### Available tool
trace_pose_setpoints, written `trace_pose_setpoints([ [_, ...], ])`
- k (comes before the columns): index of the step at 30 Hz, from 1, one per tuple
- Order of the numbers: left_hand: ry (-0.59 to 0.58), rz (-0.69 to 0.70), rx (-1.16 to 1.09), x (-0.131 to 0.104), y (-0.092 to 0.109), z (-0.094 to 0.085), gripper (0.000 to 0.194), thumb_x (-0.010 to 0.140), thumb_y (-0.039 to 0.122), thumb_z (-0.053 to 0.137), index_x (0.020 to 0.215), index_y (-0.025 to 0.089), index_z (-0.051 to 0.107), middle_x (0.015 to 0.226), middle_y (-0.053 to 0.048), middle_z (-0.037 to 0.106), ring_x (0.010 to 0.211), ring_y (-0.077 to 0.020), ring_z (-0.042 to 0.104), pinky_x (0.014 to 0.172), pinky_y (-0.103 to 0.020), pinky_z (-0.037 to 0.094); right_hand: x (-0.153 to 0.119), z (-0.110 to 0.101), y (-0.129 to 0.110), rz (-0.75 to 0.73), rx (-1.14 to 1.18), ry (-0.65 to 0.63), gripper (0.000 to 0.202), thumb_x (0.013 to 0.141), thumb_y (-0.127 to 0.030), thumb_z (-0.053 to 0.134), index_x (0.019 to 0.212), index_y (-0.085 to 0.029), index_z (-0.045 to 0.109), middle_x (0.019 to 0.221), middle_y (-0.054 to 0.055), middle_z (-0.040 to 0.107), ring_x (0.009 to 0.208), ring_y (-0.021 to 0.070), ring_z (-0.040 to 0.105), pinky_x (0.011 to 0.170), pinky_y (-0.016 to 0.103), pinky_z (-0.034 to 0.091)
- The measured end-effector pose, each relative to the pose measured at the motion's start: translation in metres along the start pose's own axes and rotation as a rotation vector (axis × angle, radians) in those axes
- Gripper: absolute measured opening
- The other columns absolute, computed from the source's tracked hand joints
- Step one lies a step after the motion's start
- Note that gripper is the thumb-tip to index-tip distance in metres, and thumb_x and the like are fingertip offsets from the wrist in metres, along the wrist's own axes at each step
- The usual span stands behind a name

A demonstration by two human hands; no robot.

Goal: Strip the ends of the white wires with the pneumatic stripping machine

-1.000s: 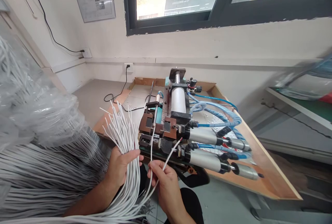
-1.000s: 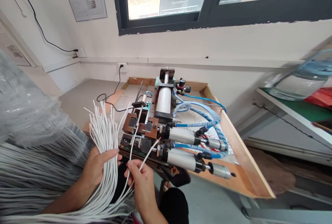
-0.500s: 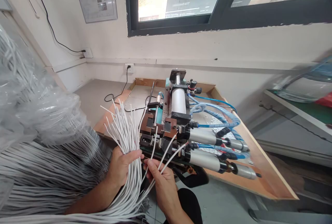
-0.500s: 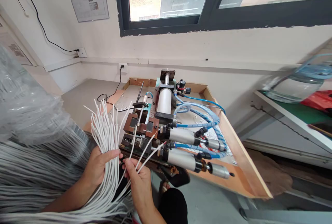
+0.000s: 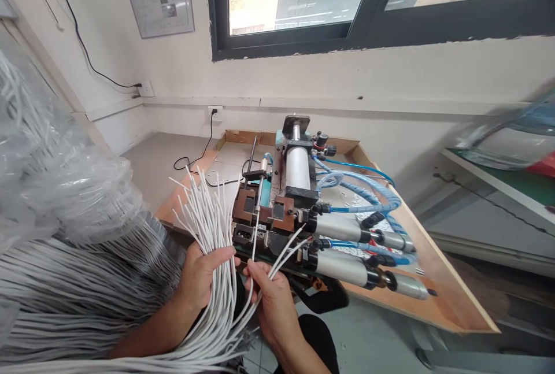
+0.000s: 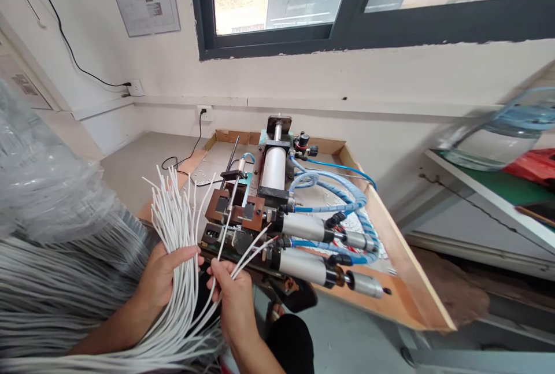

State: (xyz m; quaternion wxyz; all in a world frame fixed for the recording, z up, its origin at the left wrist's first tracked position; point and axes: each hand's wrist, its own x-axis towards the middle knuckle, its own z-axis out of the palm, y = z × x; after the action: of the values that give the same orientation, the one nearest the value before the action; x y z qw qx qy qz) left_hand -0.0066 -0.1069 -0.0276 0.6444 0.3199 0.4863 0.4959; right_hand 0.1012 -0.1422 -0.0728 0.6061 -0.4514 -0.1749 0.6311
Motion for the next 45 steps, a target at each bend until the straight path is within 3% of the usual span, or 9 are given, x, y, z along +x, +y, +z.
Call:
trace_pose_setpoints([
  [4, -0.042, 0.040, -0.008, 0.001, -0.003, -0.001, 0.018, 0.058, 0.017, 0.070, 0.073, 0.012, 0.061, 0.055, -0.001, 0.063, 0.049, -0.0157, 0.058, 0.049, -0.026, 0.046, 0.000, 0.004, -0.003, -0.030, -0.058, -0.057, 0.034, 0.062, -0.045, 0.068, 0.061, -0.012, 0.062, 0.042, -0.005, 0.043, 0.040, 0.0055, 0.030, 0.042, 0.019, 0.021],
  [9, -0.114, 0.130, 0.017, -0.001, -0.006, -0.002, 0.022, 0.058, 0.014, 0.070, 0.079, 0.015, 0.064, 0.070, -0.001, 0.066, 0.067, -0.0178, 0.061, 0.065, -0.027, 0.047, -0.006, 0.006, -0.006, -0.138, -0.201, -0.114, 0.032, 0.060, -0.043, 0.070, 0.064, -0.012, 0.065, 0.044, -0.005, 0.040, 0.045, 0.0077, 0.031, 0.046, 0.021, 0.025],
  [12, -0.160, 0.057, 0.000, -0.003, -0.008, -0.003, 0.015, 0.059, 0.017, 0.069, 0.072, 0.016, 0.063, 0.060, 0.001, 0.063, 0.054, -0.0157, 0.058, 0.055, -0.027, 0.046, -0.011, 0.003, -0.005, -0.213, -0.241, -0.083, 0.029, 0.065, -0.042, 0.067, 0.065, -0.013, 0.064, 0.050, -0.003, 0.048, 0.047, 0.0090, 0.038, 0.049, 0.022, 0.031],
  [14, -0.143, 0.008, 0.003, -0.004, -0.009, -0.004, 0.011, 0.059, 0.019, 0.069, 0.066, 0.016, 0.062, 0.054, 0.002, 0.061, 0.046, -0.0140, 0.054, 0.047, -0.025, 0.044, -0.015, -0.002, -0.002, -0.193, -0.224, -0.057, 0.031, 0.065, -0.044, 0.066, 0.073, -0.014, 0.064, 0.056, -0.001, 0.054, 0.047, 0.0097, 0.042, 0.048, 0.023, 0.034],
  [17, -0.052, 0.020, 0.023, -0.006, -0.009, -0.005, 0.013, 0.055, 0.018, 0.071, 0.063, 0.016, 0.061, 0.052, 0.003, 0.060, 0.049, -0.0129, 0.055, 0.050, -0.023, 0.044, -0.023, -0.012, 0.008, -0.127, -0.227, -0.034, 0.037, 0.062, -0.045, 0.068, 0.081, -0.013, 0.064, 0.056, 0.001, 0.057, 0.043, 0.0097, 0.043, 0.045, 0.023, 0.034],
  [25, -0.023, 0.025, 0.027, -0.011, -0.010, -0.009, 0.019, 0.053, 0.017, 0.073, 0.070, 0.016, 0.063, 0.057, 0.004, 0.061, 0.053, -0.0119, 0.055, 0.056, -0.023, 0.046, -0.050, -0.042, 0.032, 0.016, -0.265, -0.095, 0.038, 0.060, -0.049, 0.068, 0.072, -0.013, 0.066, 0.047, 0.000, 0.052, 0.038, 0.0077, 0.039, 0.041, 0.020, 0.027],
  [39, -0.019, 0.008, 0.037, -0.014, -0.011, -0.008, 0.016, 0.053, 0.017, 0.073, 0.065, 0.015, 0.062, 0.054, 0.004, 0.061, 0.051, -0.0125, 0.057, 0.052, -0.022, 0.045, -0.050, -0.041, 0.029, 0.031, -0.169, -0.042, 0.037, 0.063, -0.049, 0.065, 0.068, -0.012, 0.063, 0.043, -0.004, 0.044, 0.036, 0.0064, 0.033, 0.038, 0.020, 0.024],
  [45, -0.034, 0.034, 0.051, -0.013, -0.011, -0.010, 0.016, 0.054, 0.017, 0.073, 0.066, 0.017, 0.063, 0.056, 0.005, 0.061, 0.052, -0.0126, 0.056, 0.054, -0.023, 0.045, -0.043, -0.046, 0.038, -0.018, -0.357, -0.153, 0.037, 0.071, -0.050, 0.057, 0.065, -0.014, 0.061, 0.046, -0.004, 0.044, 0.038, 0.0079, 0.038, 0.040, 0.020, 0.027],
])
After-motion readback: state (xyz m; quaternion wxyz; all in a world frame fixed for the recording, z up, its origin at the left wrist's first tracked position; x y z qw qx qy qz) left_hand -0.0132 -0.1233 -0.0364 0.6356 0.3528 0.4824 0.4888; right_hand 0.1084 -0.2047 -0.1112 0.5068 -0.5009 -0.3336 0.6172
